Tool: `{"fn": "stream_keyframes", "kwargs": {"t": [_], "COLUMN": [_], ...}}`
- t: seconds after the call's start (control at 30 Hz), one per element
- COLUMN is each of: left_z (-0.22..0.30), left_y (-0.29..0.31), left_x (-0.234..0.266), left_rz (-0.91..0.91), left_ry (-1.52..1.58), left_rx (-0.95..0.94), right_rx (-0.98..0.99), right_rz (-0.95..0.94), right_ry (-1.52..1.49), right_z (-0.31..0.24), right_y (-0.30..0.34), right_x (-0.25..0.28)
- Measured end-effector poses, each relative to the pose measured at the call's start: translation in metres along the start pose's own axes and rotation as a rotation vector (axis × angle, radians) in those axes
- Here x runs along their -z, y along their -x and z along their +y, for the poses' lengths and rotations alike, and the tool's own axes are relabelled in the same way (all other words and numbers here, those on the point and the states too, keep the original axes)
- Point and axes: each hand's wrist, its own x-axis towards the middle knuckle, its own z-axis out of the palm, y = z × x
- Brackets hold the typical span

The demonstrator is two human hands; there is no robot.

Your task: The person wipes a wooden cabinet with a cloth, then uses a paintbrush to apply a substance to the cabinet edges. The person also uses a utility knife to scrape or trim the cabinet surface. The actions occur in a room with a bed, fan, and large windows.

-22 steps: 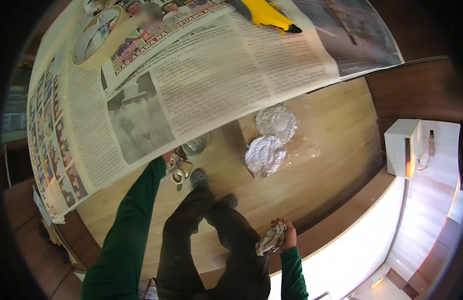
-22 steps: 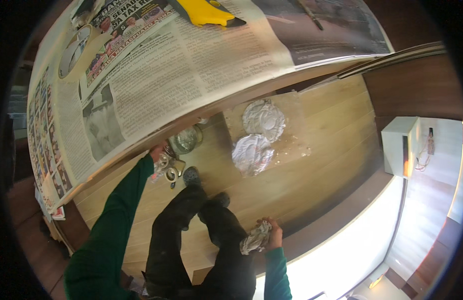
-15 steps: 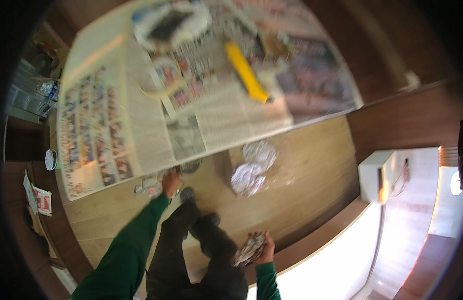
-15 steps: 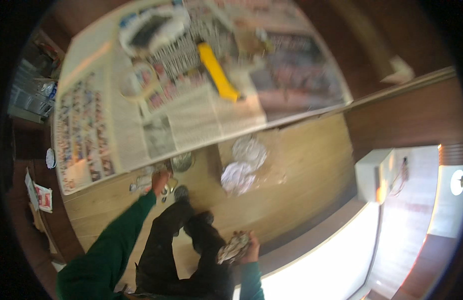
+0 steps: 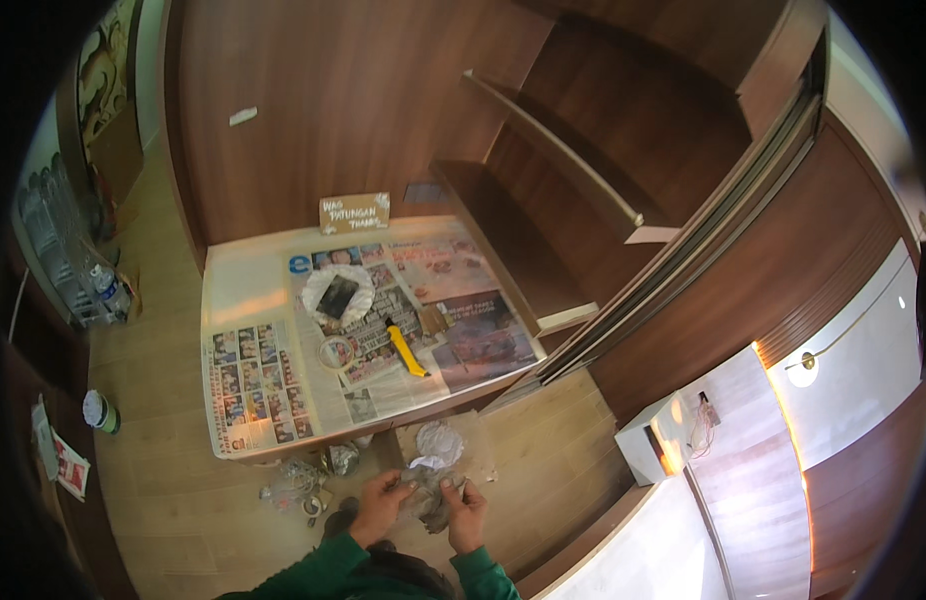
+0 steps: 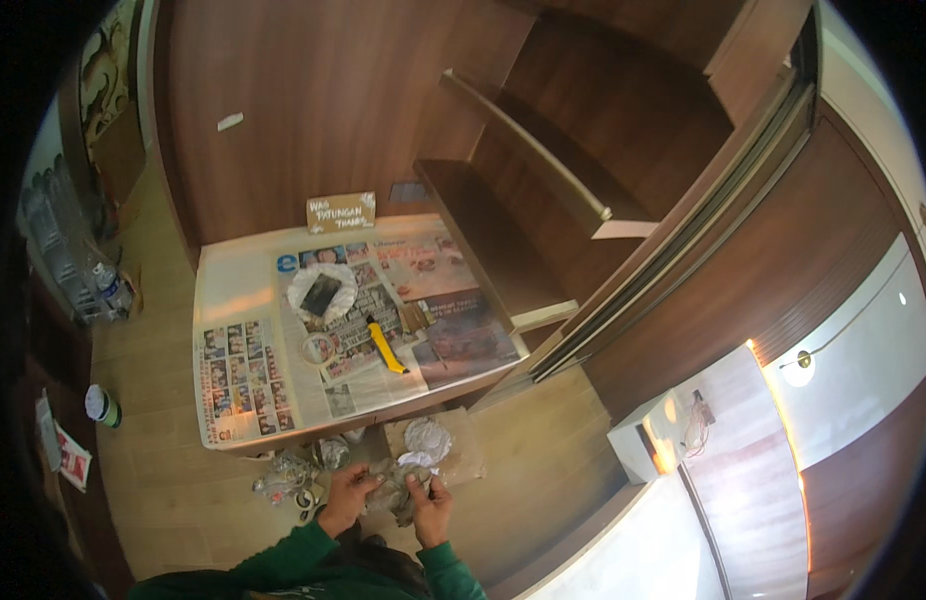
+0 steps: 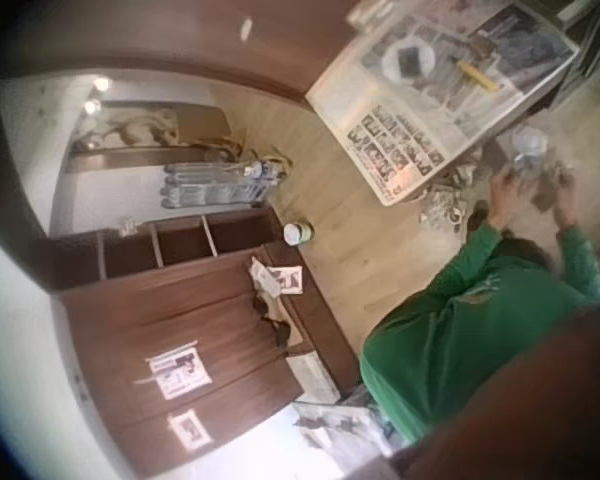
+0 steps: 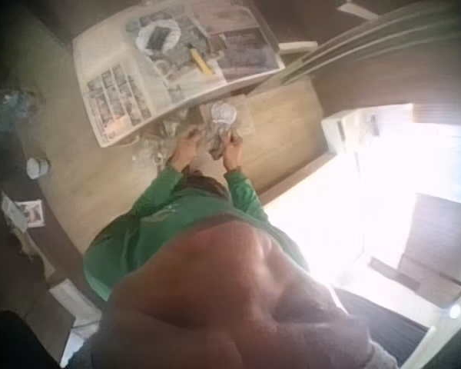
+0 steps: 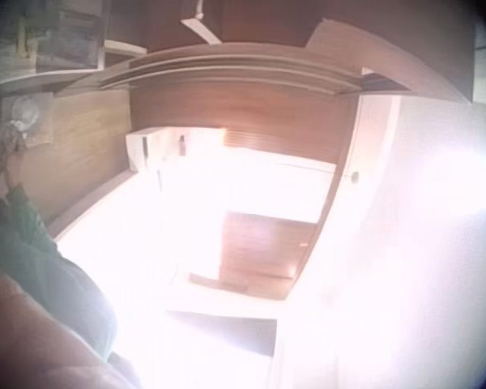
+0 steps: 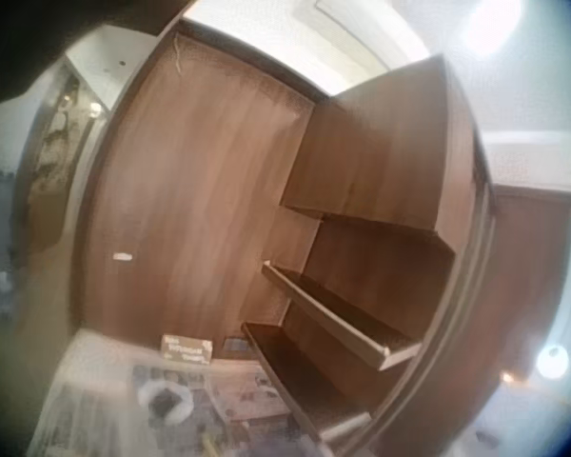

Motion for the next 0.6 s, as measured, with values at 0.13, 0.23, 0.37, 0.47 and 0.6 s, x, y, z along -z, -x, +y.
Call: {"fn": "stream_keyframes", "kwargs": {"t": [0.13, 0.23, 0.37, 0.47, 0.6], "left_z": [0.058, 0.077, 0.076, 0.086, 0.121], "left_y": [-0.021, -0.038, -0.074, -0.122, -0.189], "left_x": [0.001, -0.021, -0.055, -0.060, -0.065], "left_rz": [-0.257, -0.249, -0.075, -0.130, -0.200], "left_ry": [0.365, 0.795, 0.726, 0.555, 0.335], "left_rx": [0.186, 0.252, 0.111, -0.048, -0.184], "right_rx": [0.100, 0.064, 0.520, 0.641, 0.576], "right_rz": [-0.039, -0.150, -0.128, 0.033, 0.015], "right_ry": [-0.061, -0.101, 0.425, 0.535, 0.585], "right_z": [-0.047, -0.069, -0.088, -0.098, -0.121], "right_y": [-0.017, -0.040, -0.092, -0.143, -0.202], "right_x": [-0.016, -0.035, -0.065, -0.084, -0.084]}}
